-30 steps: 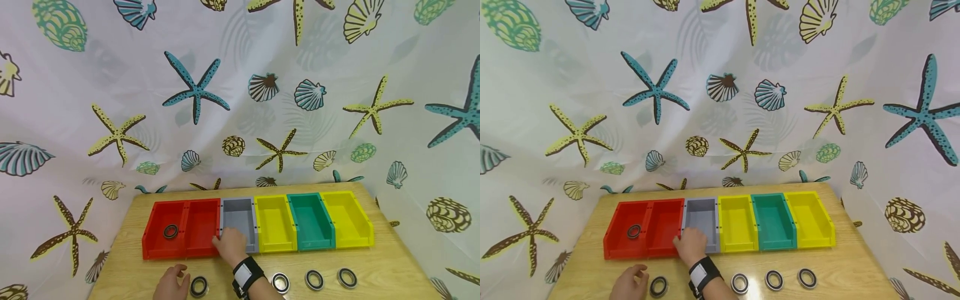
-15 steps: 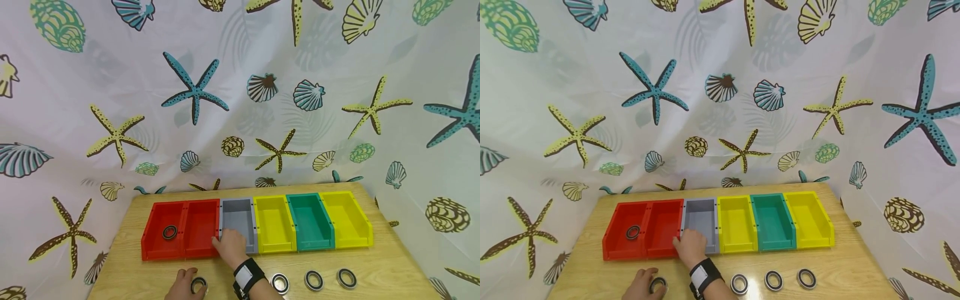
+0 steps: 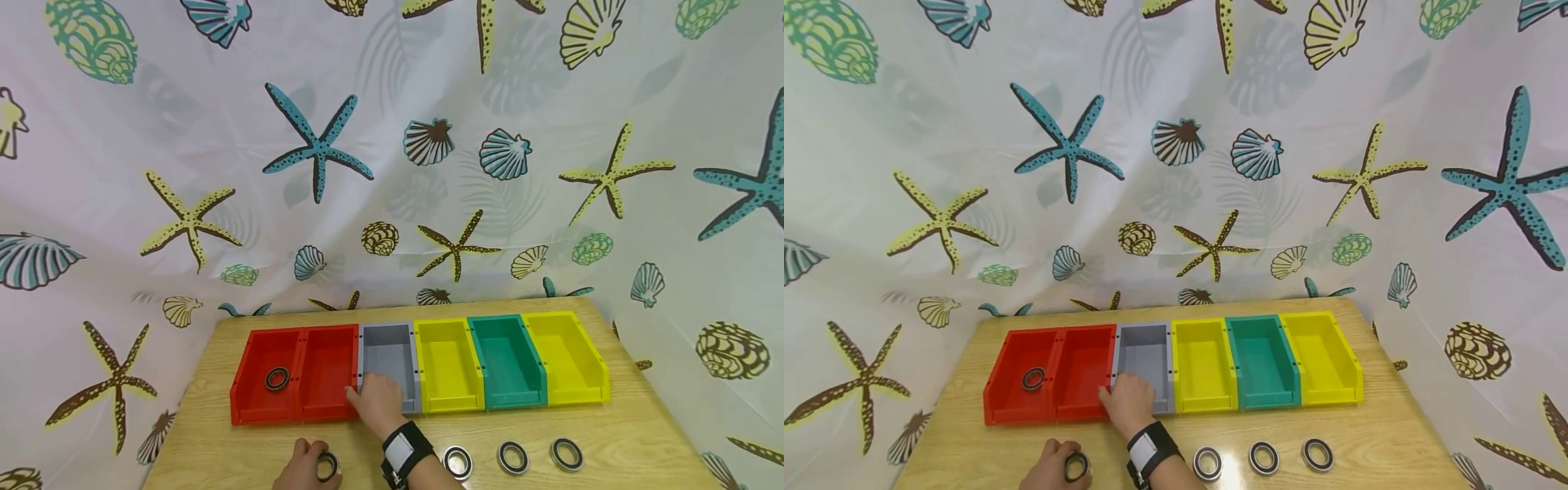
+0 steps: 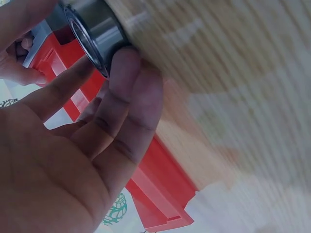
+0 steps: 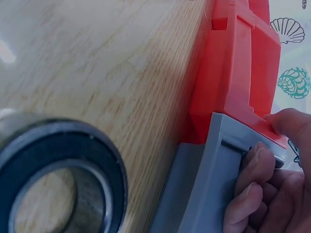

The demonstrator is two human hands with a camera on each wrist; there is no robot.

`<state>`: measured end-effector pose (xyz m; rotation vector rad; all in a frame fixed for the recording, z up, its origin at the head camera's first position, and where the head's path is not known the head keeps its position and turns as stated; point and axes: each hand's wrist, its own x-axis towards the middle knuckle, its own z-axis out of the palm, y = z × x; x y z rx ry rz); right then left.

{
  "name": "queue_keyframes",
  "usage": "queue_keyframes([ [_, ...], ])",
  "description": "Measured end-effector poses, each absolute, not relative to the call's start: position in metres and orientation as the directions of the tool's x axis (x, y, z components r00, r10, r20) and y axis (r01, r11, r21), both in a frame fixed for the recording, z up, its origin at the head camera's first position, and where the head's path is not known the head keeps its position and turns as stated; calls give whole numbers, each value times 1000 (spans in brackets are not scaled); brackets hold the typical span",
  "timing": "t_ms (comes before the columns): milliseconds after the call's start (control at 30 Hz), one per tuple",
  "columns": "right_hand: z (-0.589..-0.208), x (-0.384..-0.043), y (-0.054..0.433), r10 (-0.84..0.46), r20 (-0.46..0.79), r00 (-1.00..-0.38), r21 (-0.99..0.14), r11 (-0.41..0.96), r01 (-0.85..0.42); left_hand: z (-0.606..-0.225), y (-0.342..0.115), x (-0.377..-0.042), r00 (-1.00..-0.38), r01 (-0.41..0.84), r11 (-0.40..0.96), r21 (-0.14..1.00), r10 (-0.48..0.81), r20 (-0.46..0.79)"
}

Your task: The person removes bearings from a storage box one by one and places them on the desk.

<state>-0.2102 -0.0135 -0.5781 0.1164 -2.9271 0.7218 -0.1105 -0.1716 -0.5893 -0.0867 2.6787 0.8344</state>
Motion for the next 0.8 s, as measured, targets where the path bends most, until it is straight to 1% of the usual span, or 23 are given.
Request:
queue_keyframes([
  [233, -577, -209, -12, -46, 133, -990, -470, 877, -104, -594, -169, -110, -954, -137, 842, 522, 29, -297],
  [567, -575, -209, -11, -50, 130, -990, -478, 872, -107, -595, -168, -108, -976, -79, 854, 514, 39, -215],
  [800, -575, -209, -11, -55, 122, -991, -490, 865, -108, -594, -169, -109, -976, -67, 852, 519, 53, -213],
])
